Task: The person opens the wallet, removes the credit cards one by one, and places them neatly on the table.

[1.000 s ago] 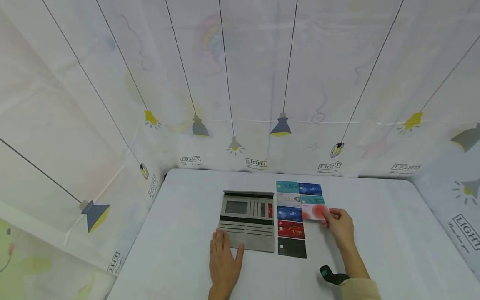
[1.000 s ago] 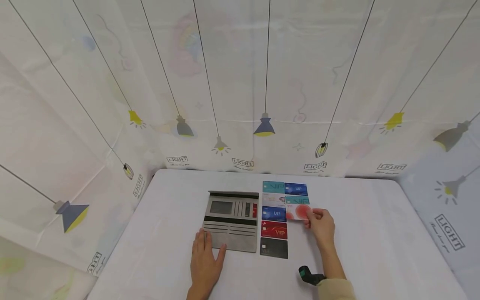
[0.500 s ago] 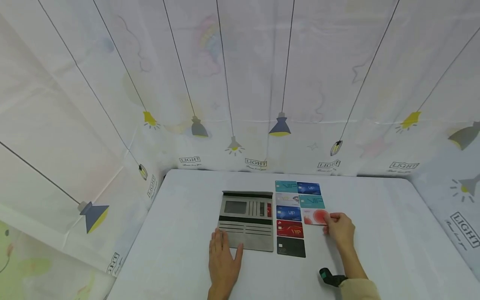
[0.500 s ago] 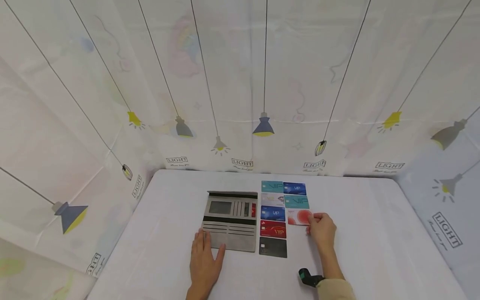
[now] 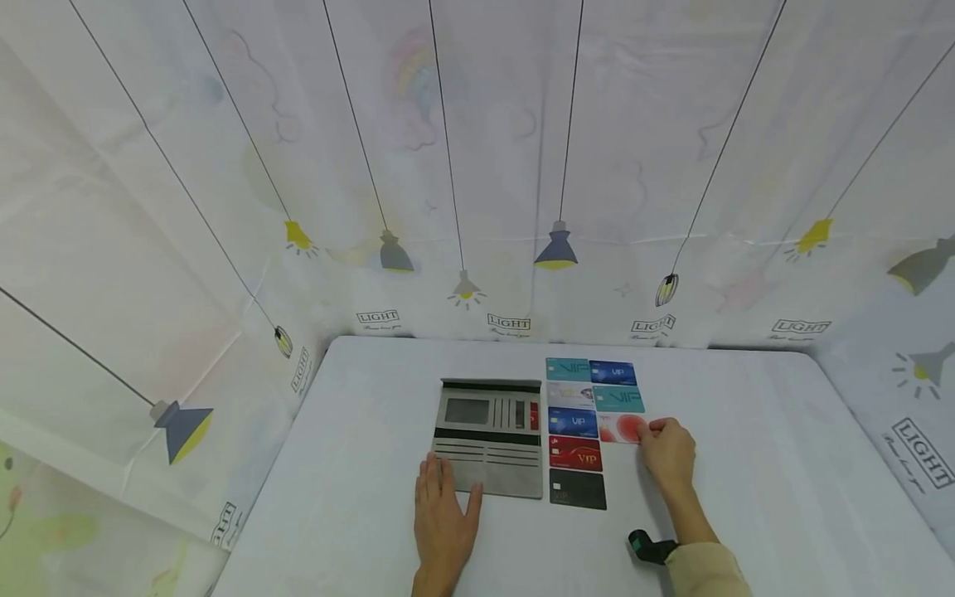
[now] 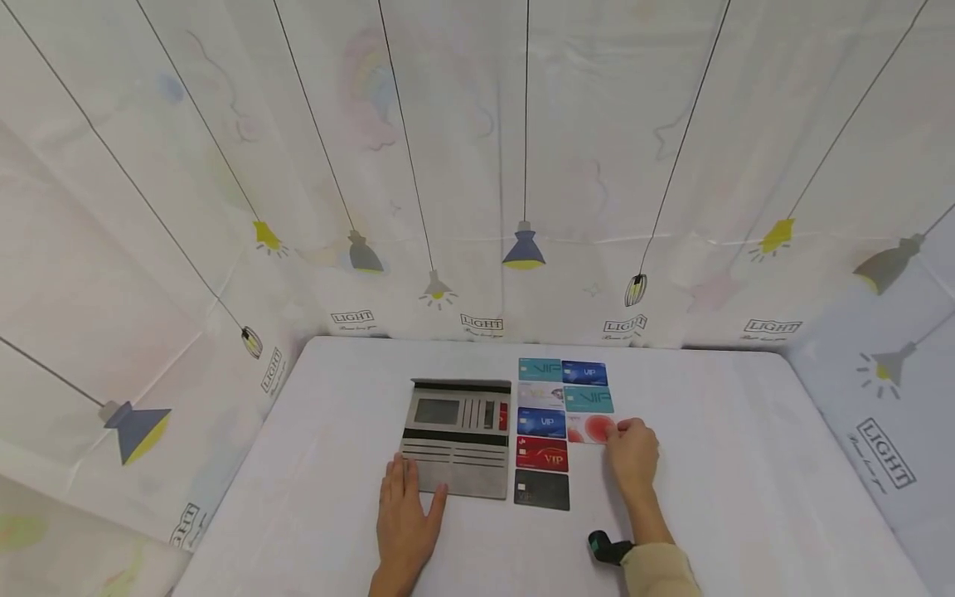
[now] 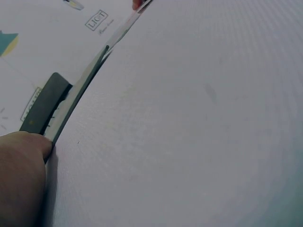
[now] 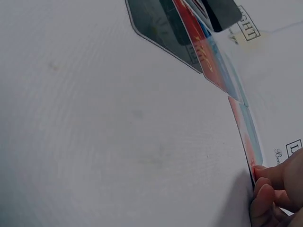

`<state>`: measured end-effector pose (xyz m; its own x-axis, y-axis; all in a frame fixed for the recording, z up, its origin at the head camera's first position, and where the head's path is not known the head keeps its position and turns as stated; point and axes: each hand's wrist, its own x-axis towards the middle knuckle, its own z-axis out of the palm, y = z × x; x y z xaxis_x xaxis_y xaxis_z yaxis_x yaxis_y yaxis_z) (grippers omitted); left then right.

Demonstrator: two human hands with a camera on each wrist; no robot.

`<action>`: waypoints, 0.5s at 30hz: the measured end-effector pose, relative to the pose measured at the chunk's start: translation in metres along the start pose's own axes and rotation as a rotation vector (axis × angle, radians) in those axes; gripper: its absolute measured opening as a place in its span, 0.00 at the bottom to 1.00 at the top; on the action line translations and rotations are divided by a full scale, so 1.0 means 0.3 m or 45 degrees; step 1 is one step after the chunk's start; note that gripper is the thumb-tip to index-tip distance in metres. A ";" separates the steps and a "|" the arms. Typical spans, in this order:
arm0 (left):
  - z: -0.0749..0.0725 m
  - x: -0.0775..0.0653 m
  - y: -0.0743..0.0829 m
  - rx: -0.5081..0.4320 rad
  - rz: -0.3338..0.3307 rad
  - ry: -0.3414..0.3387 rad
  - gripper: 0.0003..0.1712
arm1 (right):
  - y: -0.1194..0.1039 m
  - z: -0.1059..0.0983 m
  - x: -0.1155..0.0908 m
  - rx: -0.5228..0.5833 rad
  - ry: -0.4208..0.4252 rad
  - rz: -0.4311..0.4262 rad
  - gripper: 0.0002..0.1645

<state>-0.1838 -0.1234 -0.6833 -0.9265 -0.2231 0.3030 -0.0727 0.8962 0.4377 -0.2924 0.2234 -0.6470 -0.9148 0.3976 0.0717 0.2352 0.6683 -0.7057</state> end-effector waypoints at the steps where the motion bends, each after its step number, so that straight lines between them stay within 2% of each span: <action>1: -0.001 0.000 0.000 -0.001 -0.002 -0.001 0.45 | -0.003 0.001 0.000 -0.005 0.001 -0.007 0.18; 9: -0.006 0.003 0.002 -0.007 -0.021 -0.021 0.45 | -0.017 0.000 0.001 -0.023 -0.028 -0.063 0.14; 15: -0.005 0.002 0.004 -0.014 -0.015 -0.017 0.45 | -0.031 -0.003 0.002 0.017 0.006 -0.032 0.16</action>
<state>-0.1838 -0.1230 -0.6813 -0.9304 -0.2287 0.2863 -0.0798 0.8891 0.4508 -0.2949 0.2180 -0.6396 -0.9187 0.3838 0.0928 0.2078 0.6699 -0.7128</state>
